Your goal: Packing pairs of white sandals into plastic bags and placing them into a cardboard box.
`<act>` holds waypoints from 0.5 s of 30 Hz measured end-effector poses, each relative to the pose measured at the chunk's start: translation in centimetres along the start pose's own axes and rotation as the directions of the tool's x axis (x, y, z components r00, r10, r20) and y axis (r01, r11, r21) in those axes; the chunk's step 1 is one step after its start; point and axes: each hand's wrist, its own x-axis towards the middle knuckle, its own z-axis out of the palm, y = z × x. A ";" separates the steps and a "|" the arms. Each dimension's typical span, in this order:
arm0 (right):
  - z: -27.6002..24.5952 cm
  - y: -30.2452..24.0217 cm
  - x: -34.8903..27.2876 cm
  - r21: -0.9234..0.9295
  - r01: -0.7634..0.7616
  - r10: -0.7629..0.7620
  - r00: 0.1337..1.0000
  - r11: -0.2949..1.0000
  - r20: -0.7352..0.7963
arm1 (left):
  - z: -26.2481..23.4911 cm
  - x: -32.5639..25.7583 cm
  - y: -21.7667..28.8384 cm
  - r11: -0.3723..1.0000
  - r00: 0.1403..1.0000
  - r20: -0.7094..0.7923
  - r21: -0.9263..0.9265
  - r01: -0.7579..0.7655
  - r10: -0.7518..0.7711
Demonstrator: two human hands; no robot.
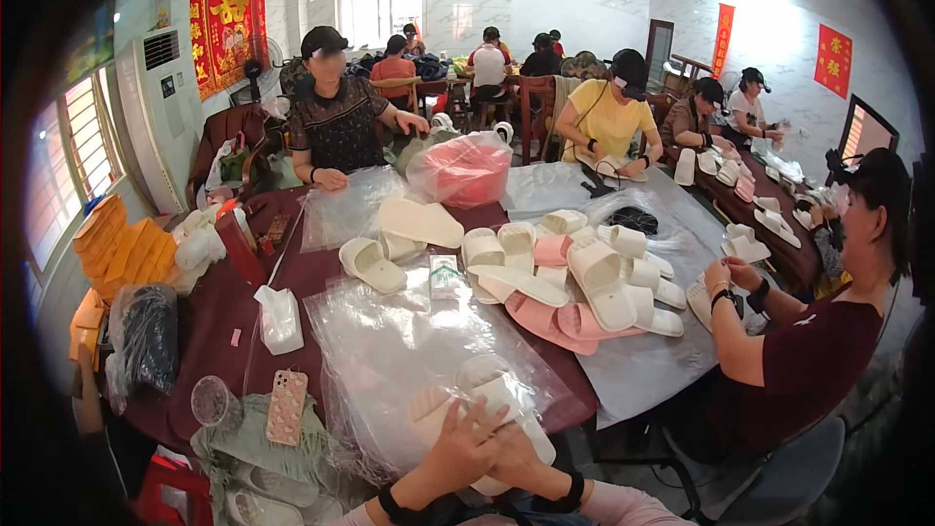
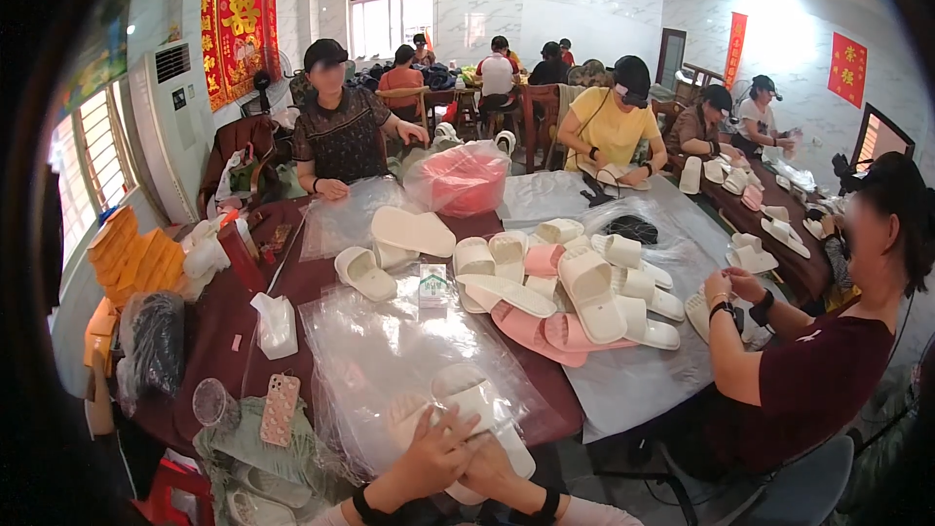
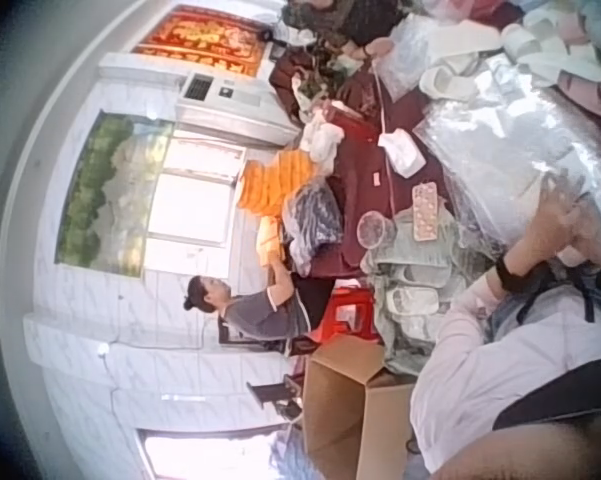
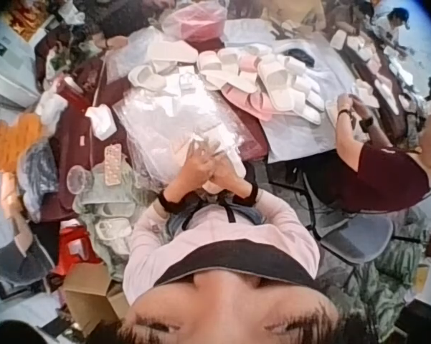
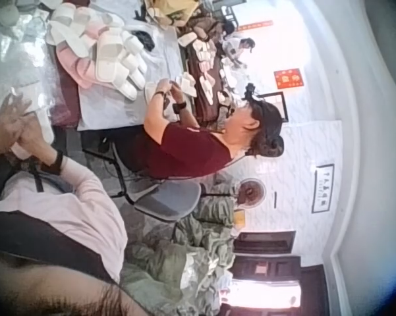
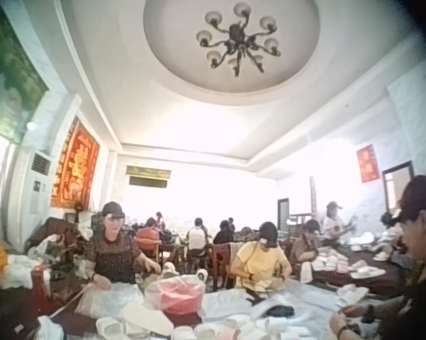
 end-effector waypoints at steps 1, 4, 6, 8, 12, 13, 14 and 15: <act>0.6 0.4 0.0 -0.023 -0.056 0.057 0.996 0.998 0.064 | -0.2 -0.2 0.4 1.000 1.000 0.003 0.003 0.001 -0.001; 4.9 2.0 -1.1 -0.174 -0.046 0.023 0.991 0.984 -0.134 | -0.8 -0.3 1.3 0.981 0.983 0.076 -0.111 -0.157 0.166; 3.7 3.0 -0.2 -0.094 -0.059 0.051 0.994 0.994 -0.094 | -0.7 -1.3 0.9 0.987 0.999 -0.014 -0.154 -0.053 0.051; 1.3 1.8 2.4 -0.005 -0.067 0.067 0.997 0.998 -0.047 | -1.0 -2.3 -0.3 0.978 0.992 -0.099 -0.200 0.057 -0.078; 1.4 1.4 3.6 0.038 -0.186 0.190 0.970 0.982 -0.155 | 0.9 -2.3 -3.1 0.677 0.567 -0.419 -0.631 0.380 -0.709; 1.8 1.8 3.5 0.053 -0.211 0.214 0.975 0.976 -0.057 | 2.0 -2.3 -3.7 0.384 0.388 -0.282 -0.898 0.217 -0.878; 1.9 1.5 3.7 0.055 -0.212 0.215 0.975 0.976 -0.061 | 2.9 -3.2 -4.5 0.387 0.390 -0.283 -0.896 0.219 -0.876; 2.2 1.0 4.1 0.047 -0.224 0.226 0.973 0.973 -0.040 | 3.9 -4.7 -5.4 0.119 0.428 -0.003 -0.962 0.245 -0.904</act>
